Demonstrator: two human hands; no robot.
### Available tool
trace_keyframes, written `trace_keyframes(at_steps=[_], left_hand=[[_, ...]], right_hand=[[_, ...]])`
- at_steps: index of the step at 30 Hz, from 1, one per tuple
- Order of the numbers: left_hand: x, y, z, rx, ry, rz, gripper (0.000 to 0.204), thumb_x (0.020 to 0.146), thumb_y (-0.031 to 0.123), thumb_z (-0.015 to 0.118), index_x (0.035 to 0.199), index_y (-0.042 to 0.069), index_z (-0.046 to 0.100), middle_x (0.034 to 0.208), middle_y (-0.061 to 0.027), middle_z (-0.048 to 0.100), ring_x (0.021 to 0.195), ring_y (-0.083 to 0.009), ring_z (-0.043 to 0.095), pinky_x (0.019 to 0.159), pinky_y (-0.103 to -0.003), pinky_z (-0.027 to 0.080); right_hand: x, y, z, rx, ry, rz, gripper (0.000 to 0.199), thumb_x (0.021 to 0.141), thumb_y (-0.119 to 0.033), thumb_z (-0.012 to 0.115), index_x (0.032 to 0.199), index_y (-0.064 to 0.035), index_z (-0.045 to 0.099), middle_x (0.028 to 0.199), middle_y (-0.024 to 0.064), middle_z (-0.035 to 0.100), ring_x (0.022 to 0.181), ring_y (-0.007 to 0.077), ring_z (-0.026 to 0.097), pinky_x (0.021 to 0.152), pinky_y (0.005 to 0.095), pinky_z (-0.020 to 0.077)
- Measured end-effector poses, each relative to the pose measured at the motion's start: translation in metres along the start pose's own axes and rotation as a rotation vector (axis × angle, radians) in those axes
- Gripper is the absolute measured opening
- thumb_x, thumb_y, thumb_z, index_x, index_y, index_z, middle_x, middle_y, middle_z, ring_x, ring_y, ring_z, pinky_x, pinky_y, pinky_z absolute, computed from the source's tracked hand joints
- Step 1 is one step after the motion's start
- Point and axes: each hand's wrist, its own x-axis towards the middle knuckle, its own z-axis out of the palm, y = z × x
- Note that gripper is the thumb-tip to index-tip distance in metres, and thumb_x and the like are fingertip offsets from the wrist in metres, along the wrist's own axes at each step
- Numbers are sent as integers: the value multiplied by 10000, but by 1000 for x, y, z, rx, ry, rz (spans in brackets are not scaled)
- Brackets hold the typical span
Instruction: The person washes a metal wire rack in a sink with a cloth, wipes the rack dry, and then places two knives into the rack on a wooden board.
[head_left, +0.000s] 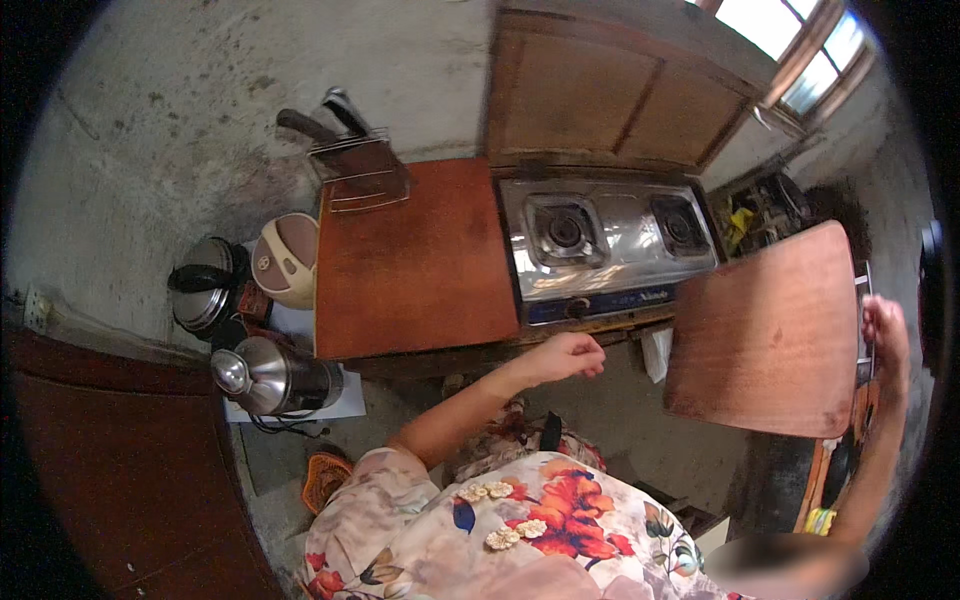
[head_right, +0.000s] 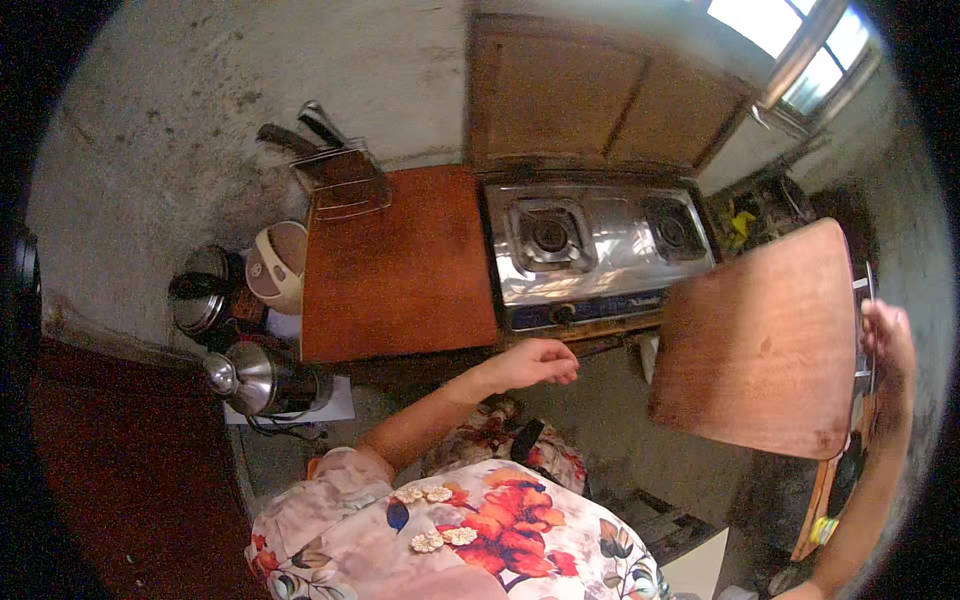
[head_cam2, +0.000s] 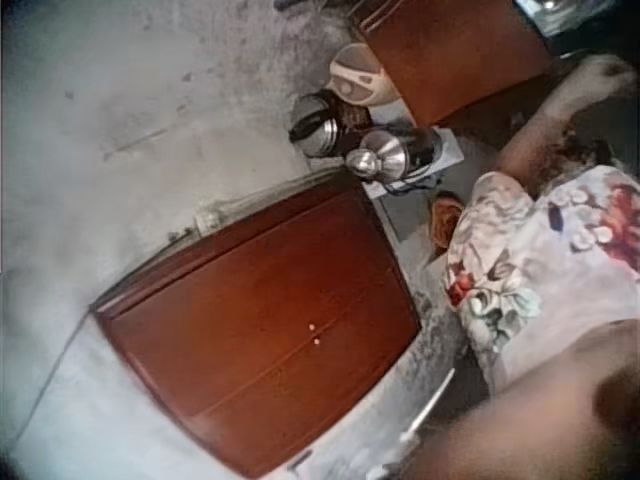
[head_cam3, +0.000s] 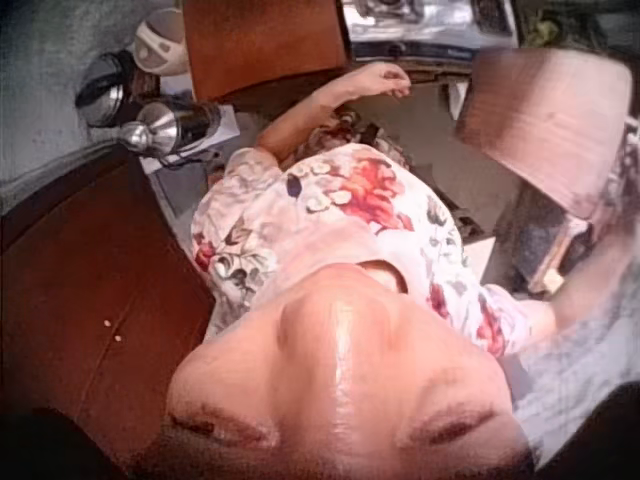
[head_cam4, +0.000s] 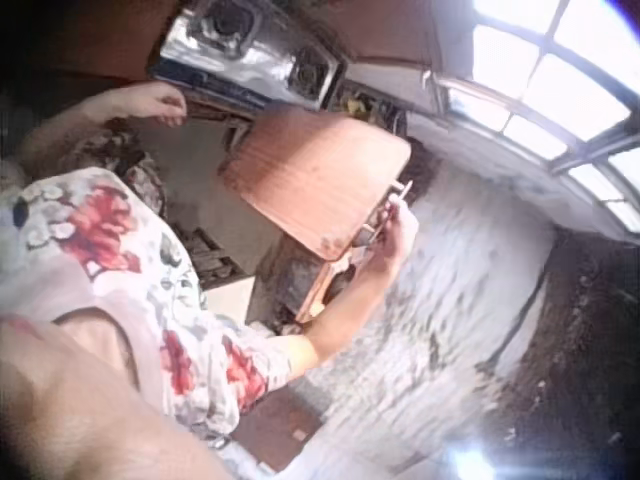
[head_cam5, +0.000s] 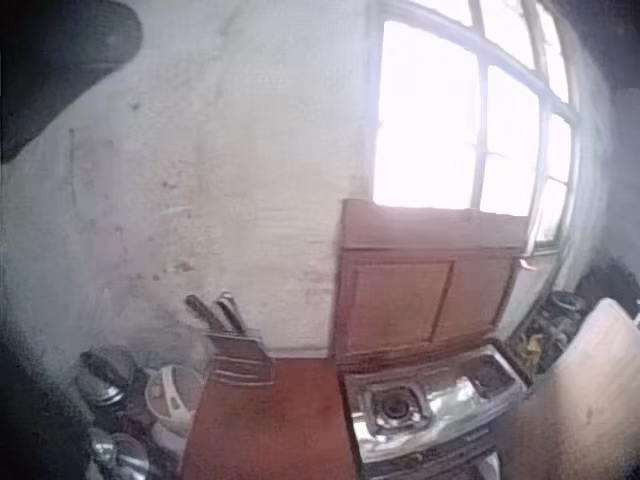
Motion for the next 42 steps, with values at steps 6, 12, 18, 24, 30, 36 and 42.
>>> trace_keyframes(at_steps=[6,12,18,24,30,36,42], left_hand=[[-84,15,-104,-41,409,168,274,948,240,539,1062,-5,581,982,-77,648,911,-145,610,830,-281,492],[-154,22,-148,-183,613,289,271,951,236,533,1061,-7,579,992,-86,643,936,-157,612,876,-283,474],[-182,6,-149,-255,660,253,268,959,225,520,1071,-12,579,996,-98,644,946,-174,617,880,-298,482],[-219,-13,-151,-348,939,239,245,959,202,517,1072,-6,580,1000,-98,646,949,-173,615,885,-300,480],[-213,-13,-156,-385,900,235,232,959,208,520,1047,2,577,981,-79,642,919,-149,607,834,-282,482],[-215,-8,-162,-368,939,238,234,957,216,523,1045,7,580,982,-80,644,911,-145,606,834,-285,483],[-209,1,-180,-299,950,239,240,958,223,519,1062,16,581,992,-81,647,911,-146,609,834,-286,486]], right_hand=[[75,-221,129,-556,-145,-440,592,837,-571,583,466,-140,418,429,-68,388,380,36,346,378,241,214],[124,-385,245,-876,-61,-662,265,896,-374,582,859,-112,600,735,67,578,686,153,544,630,286,412],[138,-477,321,-932,-54,-906,324,887,-335,600,1094,-87,633,860,144,676,817,222,639,793,330,493],[107,-563,458,-854,84,-1463,449,864,-362,595,600,2,606,494,146,532,410,262,504,435,382,405],[121,-561,435,-817,183,-1595,527,873,-401,566,551,16,569,499,203,476,432,354,472,461,425,379],[136,-574,450,-708,189,-1625,537,881,-414,554,550,8,557,496,207,464,426,345,472,461,427,369],[133,-589,467,-482,-75,-1709,523,891,-418,548,602,17,583,488,187,465,417,297,466,466,406,378]])
